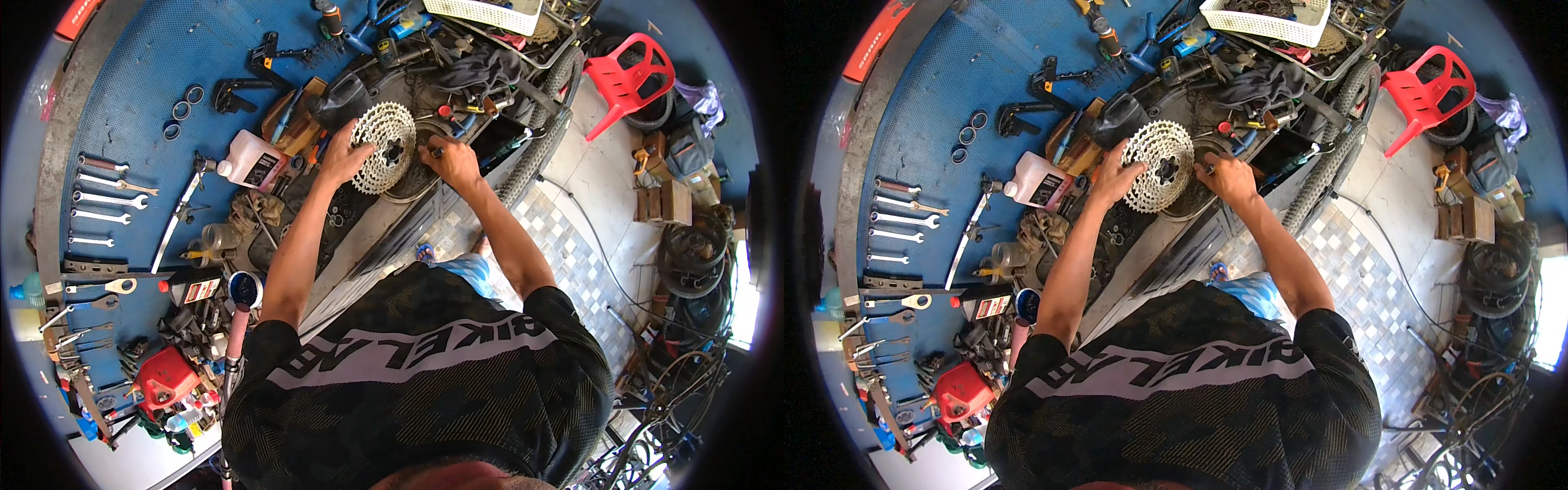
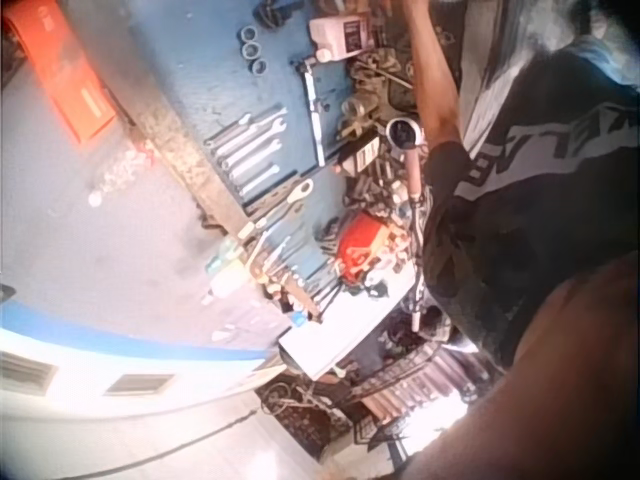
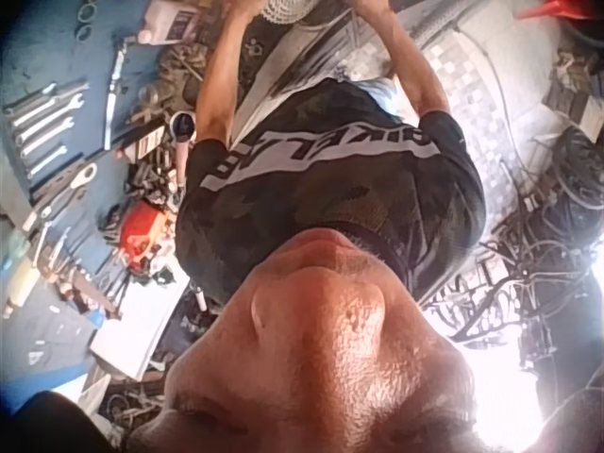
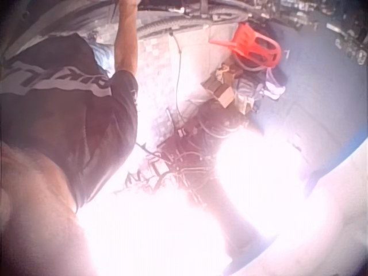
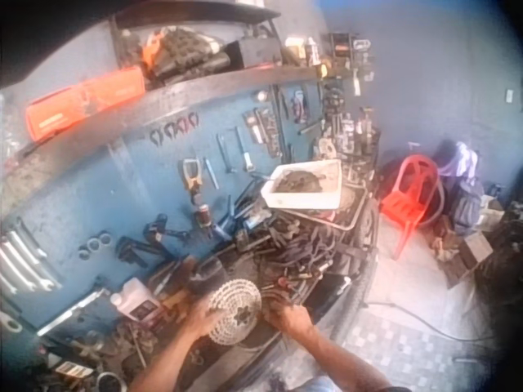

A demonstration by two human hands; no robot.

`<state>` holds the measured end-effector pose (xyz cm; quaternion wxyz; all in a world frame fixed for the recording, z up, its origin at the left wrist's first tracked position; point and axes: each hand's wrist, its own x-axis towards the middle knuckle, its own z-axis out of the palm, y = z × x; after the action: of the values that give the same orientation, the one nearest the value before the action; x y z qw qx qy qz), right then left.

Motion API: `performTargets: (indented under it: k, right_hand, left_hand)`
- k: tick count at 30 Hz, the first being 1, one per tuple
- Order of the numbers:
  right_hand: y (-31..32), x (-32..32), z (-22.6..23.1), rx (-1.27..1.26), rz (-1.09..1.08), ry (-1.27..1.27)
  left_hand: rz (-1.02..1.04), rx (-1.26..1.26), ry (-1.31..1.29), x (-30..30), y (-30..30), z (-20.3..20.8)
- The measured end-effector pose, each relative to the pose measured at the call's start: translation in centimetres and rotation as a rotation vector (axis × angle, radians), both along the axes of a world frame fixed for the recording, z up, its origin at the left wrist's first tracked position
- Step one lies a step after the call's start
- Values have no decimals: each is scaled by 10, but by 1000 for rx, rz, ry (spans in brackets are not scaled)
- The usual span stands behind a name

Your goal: The person scrubs a bicycle cassette with a brush over a metal tray, rotating the cassette to clean between the sprockets. The person then places the cassette on the workbench and continues scrubbing it with the brush.

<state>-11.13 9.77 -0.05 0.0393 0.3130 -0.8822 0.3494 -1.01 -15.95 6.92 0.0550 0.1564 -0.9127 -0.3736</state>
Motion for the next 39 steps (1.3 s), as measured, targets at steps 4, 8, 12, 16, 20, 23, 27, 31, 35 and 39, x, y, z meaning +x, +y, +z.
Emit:
performTargets:
  k: [4, 8, 12, 16, 20, 23, 27, 31, 35, 39]
  right_hand:
    - [11, 3, 8, 173, 102, 42]
    - [11, -7, 3, 50, 44, -162]
    - [-13, -2, 25, -674, -137, -695]
    - [-43, 43, 32, -805, -69, -608]
    - [-22, 60, 32, -773, 47, -779]
    - [-22, 40, 40, -719, -2, -612]
    - [-29, 52, 25, -593, 66, -128]
    - [-11, 58, 4, -599, 30, -154]
    - [-20, 52, 51, -699, 117, -145]
    - [-10, 49, 22, -502, 142, -178]
  left_hand:
    - [-9, 152, 18, -1, 17, 24]
    - [-29, -91, 32, -9, 12, 21]
    - [7, -127, 64, -11, 18, 19]
    - [5, -131, 95, -19, 20, 21]
    - [39, -163, 79, -17, 14, 10]
    - [30, -153, 80, -19, 14, 15]
    - [9, -117, 45, -21, 20, 25]
    - [53, -133, 28, -18, 10, 18]
    - [-5, -100, 43, -20, 7, 19]
    - [-11, -149, -30, -23, 4, 17]
